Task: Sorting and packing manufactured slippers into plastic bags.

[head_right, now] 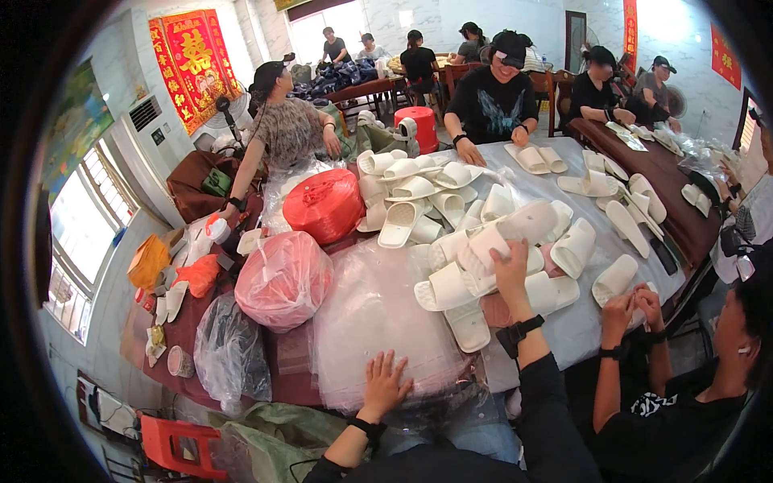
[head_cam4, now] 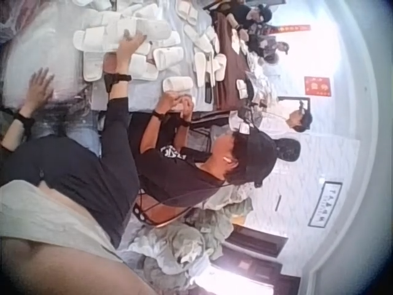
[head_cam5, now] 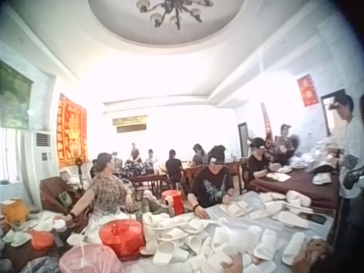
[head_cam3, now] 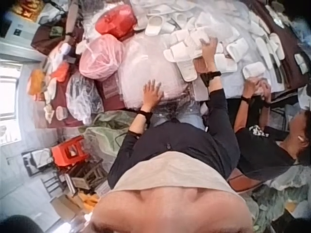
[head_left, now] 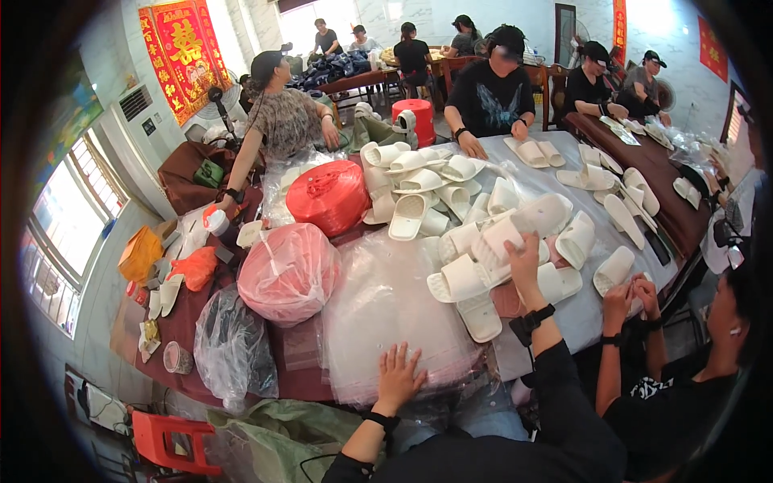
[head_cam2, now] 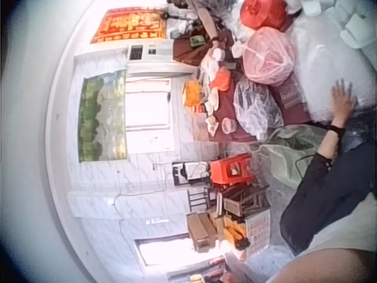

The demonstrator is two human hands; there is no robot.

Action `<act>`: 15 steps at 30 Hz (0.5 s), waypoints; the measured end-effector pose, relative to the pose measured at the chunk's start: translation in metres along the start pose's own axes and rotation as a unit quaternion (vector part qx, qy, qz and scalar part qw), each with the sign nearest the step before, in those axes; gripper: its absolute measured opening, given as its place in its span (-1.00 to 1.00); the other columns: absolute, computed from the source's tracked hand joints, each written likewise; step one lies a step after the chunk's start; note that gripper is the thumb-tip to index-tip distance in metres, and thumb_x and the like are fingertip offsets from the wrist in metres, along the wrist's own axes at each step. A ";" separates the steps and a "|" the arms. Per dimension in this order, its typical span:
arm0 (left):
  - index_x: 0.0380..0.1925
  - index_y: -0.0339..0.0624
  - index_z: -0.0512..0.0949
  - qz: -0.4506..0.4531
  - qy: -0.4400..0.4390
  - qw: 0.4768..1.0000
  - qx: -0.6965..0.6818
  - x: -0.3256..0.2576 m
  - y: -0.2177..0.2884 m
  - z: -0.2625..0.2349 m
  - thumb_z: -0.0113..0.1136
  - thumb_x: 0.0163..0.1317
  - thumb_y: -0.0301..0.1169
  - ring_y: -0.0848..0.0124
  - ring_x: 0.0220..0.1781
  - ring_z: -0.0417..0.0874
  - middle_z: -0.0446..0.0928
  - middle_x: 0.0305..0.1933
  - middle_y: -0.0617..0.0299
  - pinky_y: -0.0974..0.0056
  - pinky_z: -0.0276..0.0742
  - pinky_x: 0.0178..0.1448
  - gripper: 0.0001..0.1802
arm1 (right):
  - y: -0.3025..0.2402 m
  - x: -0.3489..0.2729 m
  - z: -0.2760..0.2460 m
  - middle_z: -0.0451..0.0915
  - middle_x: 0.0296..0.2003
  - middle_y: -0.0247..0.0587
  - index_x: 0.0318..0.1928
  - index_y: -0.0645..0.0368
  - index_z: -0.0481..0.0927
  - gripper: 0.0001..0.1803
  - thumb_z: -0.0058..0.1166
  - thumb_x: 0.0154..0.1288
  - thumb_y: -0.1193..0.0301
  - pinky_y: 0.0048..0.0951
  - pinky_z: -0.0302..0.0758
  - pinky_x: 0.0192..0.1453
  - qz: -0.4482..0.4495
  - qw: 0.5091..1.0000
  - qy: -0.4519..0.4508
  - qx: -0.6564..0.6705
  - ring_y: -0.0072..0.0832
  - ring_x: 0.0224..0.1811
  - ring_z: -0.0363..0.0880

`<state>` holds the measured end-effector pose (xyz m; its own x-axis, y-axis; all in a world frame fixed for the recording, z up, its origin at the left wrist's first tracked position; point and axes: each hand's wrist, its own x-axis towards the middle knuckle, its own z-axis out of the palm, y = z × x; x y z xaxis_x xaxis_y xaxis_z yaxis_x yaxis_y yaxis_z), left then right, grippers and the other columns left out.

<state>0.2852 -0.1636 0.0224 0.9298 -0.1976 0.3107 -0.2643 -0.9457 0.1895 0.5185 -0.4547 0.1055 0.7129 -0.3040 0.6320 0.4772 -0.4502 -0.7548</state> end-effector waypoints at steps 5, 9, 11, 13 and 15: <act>0.20 0.09 0.34 -0.007 0.001 1.000 -0.007 0.000 -0.001 -0.001 0.04 0.19 -0.02 0.02 0.37 0.14 0.19 0.33 0.03 -0.11 -0.06 0.40 -0.43 | -0.062 0.011 -0.041 0.50 -0.31 -0.02 -0.26 0.25 0.49 -0.72 0.23 0.10 0.35 -0.13 0.23 0.10 0.019 0.999 -0.035 -0.028 -0.04 -0.05 0.35; 0.20 0.07 0.33 -0.003 -0.004 1.000 -0.011 0.000 0.000 0.000 0.03 0.19 -0.03 0.00 0.37 0.13 0.18 0.33 0.00 -0.11 -0.07 0.39 -0.43 | -0.076 -0.013 -0.068 0.55 -0.49 0.01 -0.30 0.28 0.49 -0.67 0.21 0.12 0.25 -0.22 0.40 -0.30 0.058 0.984 -0.104 -0.129 -0.08 -0.43 0.49; 0.20 0.07 0.33 -0.003 0.002 1.000 -0.010 -0.002 0.000 -0.002 0.03 0.19 -0.03 0.00 0.37 0.13 0.19 0.32 0.00 -0.12 -0.06 0.39 -0.43 | -0.082 -0.028 -0.078 0.56 -0.46 0.10 -0.31 0.30 0.49 -0.67 0.21 0.10 0.27 -0.16 0.40 -0.28 0.075 0.979 -0.147 -0.122 0.00 -0.37 0.53; 0.20 0.07 0.35 -0.007 -0.005 1.000 -0.003 -0.006 0.000 -0.004 0.02 0.21 -0.01 0.01 0.38 0.12 0.19 0.33 0.01 -0.11 -0.09 0.40 -0.43 | -0.086 -0.042 -0.082 0.56 -0.43 0.13 -0.30 0.31 0.48 -0.67 0.21 0.10 0.28 -0.13 0.40 -0.26 0.093 0.971 -0.172 -0.138 0.03 -0.34 0.53; 0.20 0.07 0.35 -0.005 -0.003 1.000 -0.004 -0.007 0.000 -0.005 0.02 0.21 -0.01 0.01 0.38 0.12 0.19 0.33 0.00 -0.11 -0.09 0.40 -0.43 | -0.084 -0.051 -0.084 0.57 -0.41 0.16 -0.30 0.32 0.48 -0.67 0.21 0.09 0.29 -0.10 0.39 -0.25 0.112 0.963 -0.191 -0.156 0.06 -0.30 0.54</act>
<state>0.2775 -0.1614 0.0248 0.9340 -0.1901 0.3024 -0.2570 -0.9456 0.1993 0.3991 -0.4721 0.1515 0.9451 -0.1191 0.3042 0.1544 -0.6579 -0.7371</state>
